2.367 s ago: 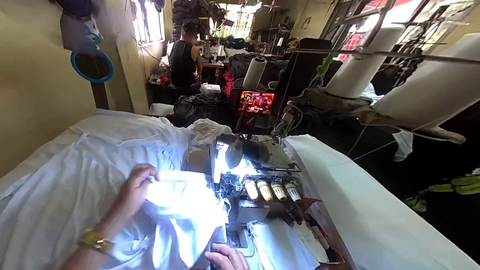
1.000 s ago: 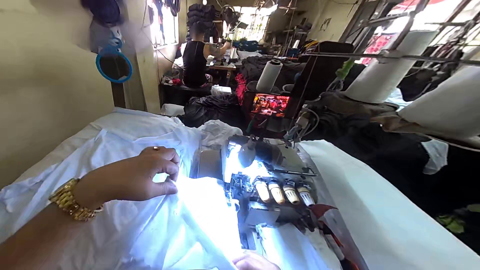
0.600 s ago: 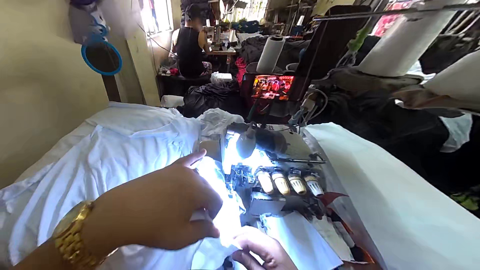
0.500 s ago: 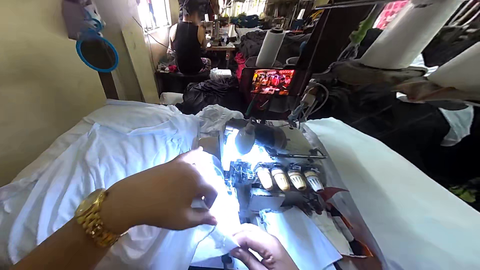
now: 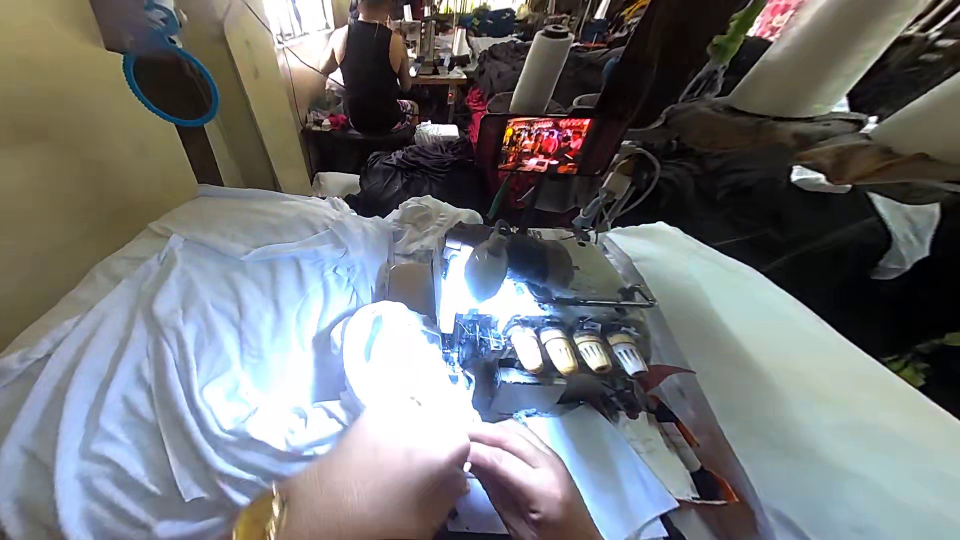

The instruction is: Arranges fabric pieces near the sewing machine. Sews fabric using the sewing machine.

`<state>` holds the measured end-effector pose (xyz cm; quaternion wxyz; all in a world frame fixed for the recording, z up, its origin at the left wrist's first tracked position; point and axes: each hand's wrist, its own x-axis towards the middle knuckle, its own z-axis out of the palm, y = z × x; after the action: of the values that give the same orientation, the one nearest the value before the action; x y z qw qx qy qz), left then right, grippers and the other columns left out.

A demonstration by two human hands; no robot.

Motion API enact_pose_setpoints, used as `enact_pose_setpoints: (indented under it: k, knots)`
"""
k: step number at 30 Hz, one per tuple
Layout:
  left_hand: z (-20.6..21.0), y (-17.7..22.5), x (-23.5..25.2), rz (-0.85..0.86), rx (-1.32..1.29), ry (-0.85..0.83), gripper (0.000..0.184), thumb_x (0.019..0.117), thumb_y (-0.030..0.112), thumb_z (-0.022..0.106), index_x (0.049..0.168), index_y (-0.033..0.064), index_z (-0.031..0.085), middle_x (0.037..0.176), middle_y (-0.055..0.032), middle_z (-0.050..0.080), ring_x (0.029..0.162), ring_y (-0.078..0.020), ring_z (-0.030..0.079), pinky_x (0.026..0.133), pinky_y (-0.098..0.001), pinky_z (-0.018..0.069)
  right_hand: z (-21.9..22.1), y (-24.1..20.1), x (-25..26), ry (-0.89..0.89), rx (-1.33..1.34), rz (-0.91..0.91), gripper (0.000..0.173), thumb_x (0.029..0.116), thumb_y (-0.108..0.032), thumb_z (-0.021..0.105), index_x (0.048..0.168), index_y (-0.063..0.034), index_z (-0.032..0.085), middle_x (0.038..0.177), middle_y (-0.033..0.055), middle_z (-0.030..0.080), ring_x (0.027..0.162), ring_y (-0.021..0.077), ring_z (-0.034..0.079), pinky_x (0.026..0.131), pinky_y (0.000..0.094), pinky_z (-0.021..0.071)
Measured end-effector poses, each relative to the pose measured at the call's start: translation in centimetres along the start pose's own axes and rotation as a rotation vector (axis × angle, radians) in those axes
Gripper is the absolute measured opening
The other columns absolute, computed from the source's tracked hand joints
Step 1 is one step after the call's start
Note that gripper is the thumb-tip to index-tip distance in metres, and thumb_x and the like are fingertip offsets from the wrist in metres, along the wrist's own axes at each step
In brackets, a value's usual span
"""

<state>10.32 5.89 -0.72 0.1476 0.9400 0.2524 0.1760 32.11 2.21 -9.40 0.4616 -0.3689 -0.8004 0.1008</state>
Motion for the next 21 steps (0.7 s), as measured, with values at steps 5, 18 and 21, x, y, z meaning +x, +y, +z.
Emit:
enact_pose_setpoints:
  k: [5,18,21]
  knots:
    - [5.3,2.3,-1.2,-0.179,0.31,0.236,0.02,0.0986,0.019,0.058,0.084,0.011,0.07,0.075,-0.0046,0.068,0.068,-0.0205,0.066,0.077,-0.042,0.051,0.2,0.2,-0.3,0.036,-0.234,-0.042,0.018,0.0991,-0.016,0.064,0.107,-0.0221,0.078,0.111,0.0021,0.072,0.105,0.0146,0.061,0.096,0.0249,0.0471]
    - [3.9,-3.9,4.1,-0.561,0.246,0.396,0.02,0.0958,0.022,0.06,0.099,0.0138,0.078,0.109,-0.0066,0.073,0.109,-0.0295,0.069,0.095,-0.0569,0.0526,-0.1,-3.3,0.5,0.055,-0.217,0.049,0.015,0.0981,-0.014,0.066,0.108,-0.0132,0.078,0.105,0.0081,0.07,0.103,0.017,0.061,0.096,0.0256,0.0474]
    - [3.4,-5.5,4.2,-0.571,0.217,0.358,0.019,0.0973,0.02,0.06,0.098,0.0119,0.077,0.103,-0.0066,0.071,0.103,-0.0275,0.068,0.087,-0.0493,0.0552,-0.3,-4.0,0.3,0.043,-0.182,0.053,0.014,0.0978,-0.012,0.066,0.106,-0.0119,0.078,0.103,0.0088,0.071,0.101,0.0176,0.062,0.094,0.0263,0.0487]
